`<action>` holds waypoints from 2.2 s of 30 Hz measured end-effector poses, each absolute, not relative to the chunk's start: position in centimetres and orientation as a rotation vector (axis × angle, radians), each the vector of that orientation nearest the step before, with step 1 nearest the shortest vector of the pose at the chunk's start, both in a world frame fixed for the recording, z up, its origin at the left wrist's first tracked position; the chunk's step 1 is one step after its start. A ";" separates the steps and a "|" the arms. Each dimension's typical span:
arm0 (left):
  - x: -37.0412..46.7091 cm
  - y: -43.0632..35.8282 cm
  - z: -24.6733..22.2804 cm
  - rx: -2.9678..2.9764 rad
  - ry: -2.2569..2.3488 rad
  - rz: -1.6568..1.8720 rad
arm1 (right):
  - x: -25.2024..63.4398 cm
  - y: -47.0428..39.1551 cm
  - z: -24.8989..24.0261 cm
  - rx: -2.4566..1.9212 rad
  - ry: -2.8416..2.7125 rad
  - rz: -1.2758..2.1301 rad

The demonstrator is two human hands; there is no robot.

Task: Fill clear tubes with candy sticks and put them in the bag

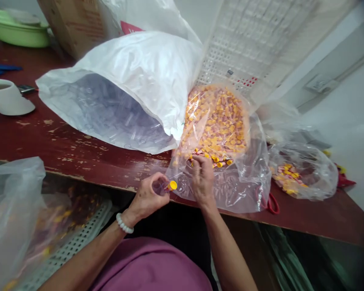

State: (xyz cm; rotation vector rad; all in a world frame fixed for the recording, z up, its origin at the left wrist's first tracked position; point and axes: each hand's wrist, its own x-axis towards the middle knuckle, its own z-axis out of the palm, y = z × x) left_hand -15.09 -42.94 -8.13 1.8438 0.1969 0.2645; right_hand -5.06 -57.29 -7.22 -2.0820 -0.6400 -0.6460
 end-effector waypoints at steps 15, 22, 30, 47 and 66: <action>-14.8 -42.1 -7.8 1.568 0.343 0.087 | -6.7 -60.0 -5.1 -2.056 -0.773 -0.269; -15.3 -42.1 -6.6 2.113 0.152 0.287 | -10.4 -57.9 -2.1 -1.923 -1.270 -0.051; -15.3 -42.4 -6.6 2.290 0.064 0.266 | -8.3 -56.2 -2.7 -1.905 -0.719 -0.465; -15.0 -41.3 -8.3 1.425 0.372 0.014 | 0.1 -60.9 -9.0 -2.878 -0.973 -0.222; -15.8 -43.2 -6.4 2.087 -0.002 0.223 | -8.7 -59.1 -2.5 -1.332 -0.329 0.711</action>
